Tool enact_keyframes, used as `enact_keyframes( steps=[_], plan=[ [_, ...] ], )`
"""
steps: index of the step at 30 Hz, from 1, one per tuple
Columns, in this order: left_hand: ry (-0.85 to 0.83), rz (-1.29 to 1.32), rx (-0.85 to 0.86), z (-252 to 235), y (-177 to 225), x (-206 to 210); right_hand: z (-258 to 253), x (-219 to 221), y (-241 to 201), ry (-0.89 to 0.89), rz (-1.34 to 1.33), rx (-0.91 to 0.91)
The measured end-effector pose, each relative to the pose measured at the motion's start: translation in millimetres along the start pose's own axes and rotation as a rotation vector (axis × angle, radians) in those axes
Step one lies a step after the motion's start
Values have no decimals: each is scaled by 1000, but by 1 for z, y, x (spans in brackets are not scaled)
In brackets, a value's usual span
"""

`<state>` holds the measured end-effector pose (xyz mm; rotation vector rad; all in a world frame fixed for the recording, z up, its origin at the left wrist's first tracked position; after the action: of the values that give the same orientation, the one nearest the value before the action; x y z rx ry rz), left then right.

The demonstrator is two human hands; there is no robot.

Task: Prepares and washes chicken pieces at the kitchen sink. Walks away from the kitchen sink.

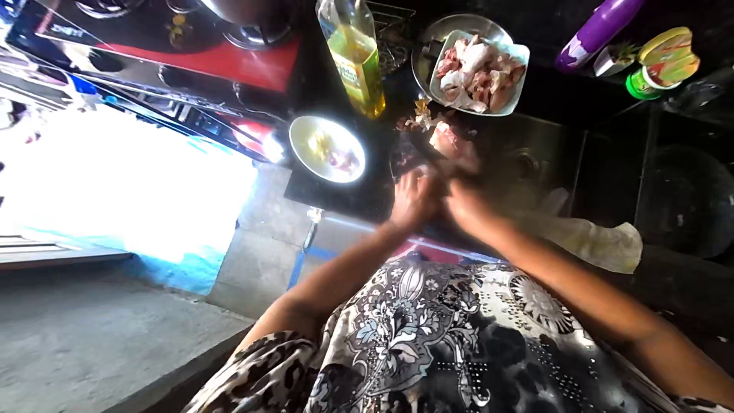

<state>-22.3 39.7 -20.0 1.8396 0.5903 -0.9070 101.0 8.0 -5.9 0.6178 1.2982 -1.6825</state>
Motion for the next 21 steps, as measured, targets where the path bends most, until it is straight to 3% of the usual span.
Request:
enact_keyframes(
  steps=[3,12,15,21],
  plan=[
    [19,-38,78,4,-10,24,2,0,-1,-43,-28,47],
    [133,26,189,2,-13,20,27,4,22,-148,25,172],
    [25,42,169,8,-2,16,13,6,14,-65,-10,108],
    [-33,9,235,14,12,25,-7,5,4,-91,-78,88]
  ],
)
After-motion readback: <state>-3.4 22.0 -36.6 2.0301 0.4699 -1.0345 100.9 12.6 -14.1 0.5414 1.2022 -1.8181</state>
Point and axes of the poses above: each hand's wrist, its own z-axis away from the middle knuckle, its own x-axis out of the palm, y = z × x, the point moved 9 cm from there along -z, towards the middle knuckle, and after that the axes turned 4 degrees about -z, right-handed, at the moved point
